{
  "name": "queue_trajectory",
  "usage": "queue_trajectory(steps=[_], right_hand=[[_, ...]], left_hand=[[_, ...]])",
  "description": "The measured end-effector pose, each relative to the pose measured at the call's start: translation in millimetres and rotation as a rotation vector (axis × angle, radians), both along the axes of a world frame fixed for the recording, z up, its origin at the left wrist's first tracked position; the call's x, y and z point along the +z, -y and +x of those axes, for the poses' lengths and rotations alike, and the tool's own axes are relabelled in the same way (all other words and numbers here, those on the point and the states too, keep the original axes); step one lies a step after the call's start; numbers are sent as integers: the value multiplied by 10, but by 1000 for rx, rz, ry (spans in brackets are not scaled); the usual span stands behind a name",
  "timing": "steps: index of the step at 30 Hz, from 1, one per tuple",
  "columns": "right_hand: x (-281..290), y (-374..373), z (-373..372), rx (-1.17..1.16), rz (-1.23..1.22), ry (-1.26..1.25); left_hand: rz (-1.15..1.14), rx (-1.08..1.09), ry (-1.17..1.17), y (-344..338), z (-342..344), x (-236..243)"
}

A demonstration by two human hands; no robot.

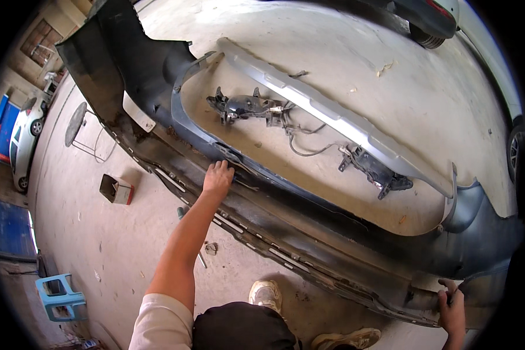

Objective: The person uses a yellow-handled screwdriver to pry and separate a car bumper from its mounting points. After detaching the bumper, the person lifts it off the vehicle and places it on the floor. Finally, the person removes two black plastic components from the detached bumper.

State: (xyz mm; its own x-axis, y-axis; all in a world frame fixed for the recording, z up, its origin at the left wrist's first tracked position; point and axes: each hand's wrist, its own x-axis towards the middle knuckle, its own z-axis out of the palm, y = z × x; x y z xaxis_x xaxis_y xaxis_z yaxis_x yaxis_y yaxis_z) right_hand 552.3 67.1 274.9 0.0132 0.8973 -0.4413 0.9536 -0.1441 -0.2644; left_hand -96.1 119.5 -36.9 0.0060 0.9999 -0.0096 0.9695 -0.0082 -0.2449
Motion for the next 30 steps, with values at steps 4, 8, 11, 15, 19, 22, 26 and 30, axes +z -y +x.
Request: queue_trajectory(steps=[4,8,11,15,19,22,26,30], right_hand=[[131,-37,-356,-191,-183,-81],[109,-63,-394,-210,-194,-103],[-12,-71,-189,126,-24,145],[-85,-236,-236,153,-52,-8],[-178,-382,-395,181,-35,-168],[-80,-539,-744,100,-171,-157],[-128,-579,-797,190,-107,-136],[-149,-645,-879,325,-58,-192]], left_hand=[[-41,-154,-65,67,-109,112],[28,-122,74,165,113,698],[278,163,470,404,272,1192],[649,829,920,1090,92,1267],[572,1161,711,2273,-183,387],[407,1322,580,3152,-115,-251],[392,1435,618,3419,156,-376],[413,1276,571,3090,434,-51]])
